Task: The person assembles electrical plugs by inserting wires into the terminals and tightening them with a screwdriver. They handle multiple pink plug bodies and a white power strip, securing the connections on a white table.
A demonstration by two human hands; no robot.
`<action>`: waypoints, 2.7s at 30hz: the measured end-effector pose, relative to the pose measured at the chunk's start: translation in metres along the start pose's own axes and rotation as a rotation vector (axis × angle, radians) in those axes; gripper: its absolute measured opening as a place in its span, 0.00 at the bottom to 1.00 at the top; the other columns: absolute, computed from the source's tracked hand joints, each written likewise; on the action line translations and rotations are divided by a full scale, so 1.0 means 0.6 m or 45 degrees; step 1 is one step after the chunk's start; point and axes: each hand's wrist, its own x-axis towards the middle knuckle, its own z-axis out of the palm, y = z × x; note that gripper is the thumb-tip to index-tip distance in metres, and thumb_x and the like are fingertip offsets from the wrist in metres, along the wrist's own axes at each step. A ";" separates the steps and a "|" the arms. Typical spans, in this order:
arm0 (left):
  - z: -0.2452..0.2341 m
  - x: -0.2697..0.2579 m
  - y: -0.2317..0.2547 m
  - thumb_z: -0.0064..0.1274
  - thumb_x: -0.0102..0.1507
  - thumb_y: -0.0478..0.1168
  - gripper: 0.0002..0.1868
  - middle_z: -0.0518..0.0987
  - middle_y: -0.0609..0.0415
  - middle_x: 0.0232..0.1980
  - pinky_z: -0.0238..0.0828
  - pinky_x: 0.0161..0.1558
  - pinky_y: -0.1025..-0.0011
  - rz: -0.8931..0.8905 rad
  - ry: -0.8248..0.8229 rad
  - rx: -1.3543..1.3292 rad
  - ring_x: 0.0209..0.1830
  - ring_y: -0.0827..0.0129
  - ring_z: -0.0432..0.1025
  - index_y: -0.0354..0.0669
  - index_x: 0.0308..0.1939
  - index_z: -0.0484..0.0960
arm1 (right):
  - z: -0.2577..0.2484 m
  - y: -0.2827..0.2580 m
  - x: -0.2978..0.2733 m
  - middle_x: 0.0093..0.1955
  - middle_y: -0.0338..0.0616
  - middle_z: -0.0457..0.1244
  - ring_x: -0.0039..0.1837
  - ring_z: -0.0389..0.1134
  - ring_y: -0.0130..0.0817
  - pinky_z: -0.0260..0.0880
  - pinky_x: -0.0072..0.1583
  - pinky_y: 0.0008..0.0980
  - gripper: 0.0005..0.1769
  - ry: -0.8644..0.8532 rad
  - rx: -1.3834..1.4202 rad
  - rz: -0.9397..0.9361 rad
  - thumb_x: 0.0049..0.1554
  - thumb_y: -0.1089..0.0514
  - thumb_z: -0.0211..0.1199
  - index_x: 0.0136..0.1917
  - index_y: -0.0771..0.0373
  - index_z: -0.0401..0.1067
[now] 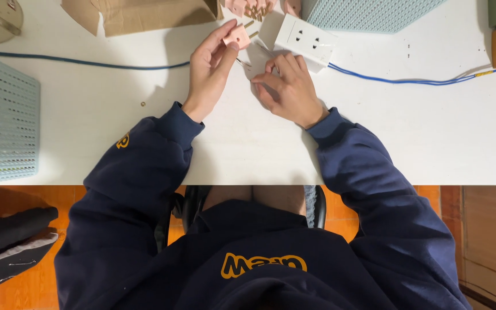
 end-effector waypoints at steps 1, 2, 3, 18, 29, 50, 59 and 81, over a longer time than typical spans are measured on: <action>0.001 0.001 0.005 0.55 0.80 0.40 0.23 0.80 0.47 0.79 0.74 0.81 0.68 0.009 0.000 0.004 0.77 0.65 0.76 0.36 0.78 0.77 | 0.002 0.003 0.000 0.55 0.42 0.60 0.55 0.62 0.47 0.57 0.56 0.44 0.06 0.007 -0.002 -0.006 0.72 0.55 0.70 0.56 0.55 0.87; 0.003 0.000 0.009 0.55 0.80 0.41 0.23 0.82 0.50 0.76 0.75 0.79 0.70 -0.032 0.012 0.023 0.71 0.70 0.76 0.37 0.78 0.78 | 0.004 0.005 -0.003 0.55 0.41 0.59 0.55 0.61 0.47 0.57 0.57 0.44 0.07 -0.004 -0.007 -0.010 0.72 0.55 0.70 0.57 0.54 0.87; 0.005 -0.001 0.013 0.55 0.79 0.41 0.23 0.83 0.54 0.74 0.75 0.77 0.72 -0.073 0.024 0.043 0.65 0.75 0.76 0.39 0.77 0.79 | 0.005 0.007 -0.006 0.55 0.41 0.58 0.54 0.60 0.47 0.57 0.57 0.44 0.08 -0.015 -0.012 -0.014 0.73 0.54 0.69 0.58 0.53 0.88; 0.010 -0.009 0.011 0.54 0.79 0.40 0.22 0.83 0.51 0.76 0.74 0.76 0.73 -0.086 -0.106 0.117 0.67 0.73 0.78 0.41 0.77 0.79 | 0.018 0.022 -0.032 0.56 0.43 0.60 0.58 0.62 0.46 0.56 0.59 0.45 0.06 -0.164 0.060 0.150 0.73 0.53 0.74 0.56 0.55 0.82; 0.010 -0.010 0.008 0.57 0.78 0.42 0.24 0.86 0.49 0.70 0.75 0.76 0.73 -0.177 -0.133 0.121 0.68 0.69 0.83 0.40 0.78 0.79 | -0.002 0.012 -0.030 0.59 0.42 0.63 0.63 0.64 0.46 0.55 0.61 0.44 0.06 -0.028 0.165 0.147 0.77 0.55 0.65 0.61 0.57 0.79; 0.021 -0.023 0.022 0.59 0.77 0.44 0.26 0.90 0.51 0.62 0.83 0.64 0.69 -0.384 -0.365 -0.025 0.63 0.67 0.86 0.38 0.78 0.79 | -0.046 0.000 -0.006 0.56 0.46 0.60 0.54 0.61 0.47 0.56 0.57 0.46 0.16 0.243 -0.027 0.009 0.80 0.51 0.60 0.62 0.56 0.87; 0.029 -0.028 0.053 0.56 0.79 0.42 0.20 0.87 0.45 0.70 0.75 0.77 0.69 -0.179 -0.380 0.055 0.70 0.67 0.81 0.44 0.74 0.77 | -0.025 -0.013 -0.006 0.57 0.44 0.60 0.60 0.65 0.39 0.66 0.64 0.36 0.12 0.298 0.562 0.620 0.76 0.53 0.69 0.65 0.64 0.81; -0.009 -0.004 0.010 0.57 0.81 0.45 0.12 0.90 0.60 0.53 0.78 0.55 0.68 0.330 0.076 0.761 0.46 0.66 0.81 0.50 0.66 0.86 | 0.033 -0.007 -0.005 0.54 0.43 0.60 0.56 0.63 0.47 0.58 0.54 0.45 0.08 0.072 -0.022 0.127 0.74 0.49 0.74 0.58 0.53 0.86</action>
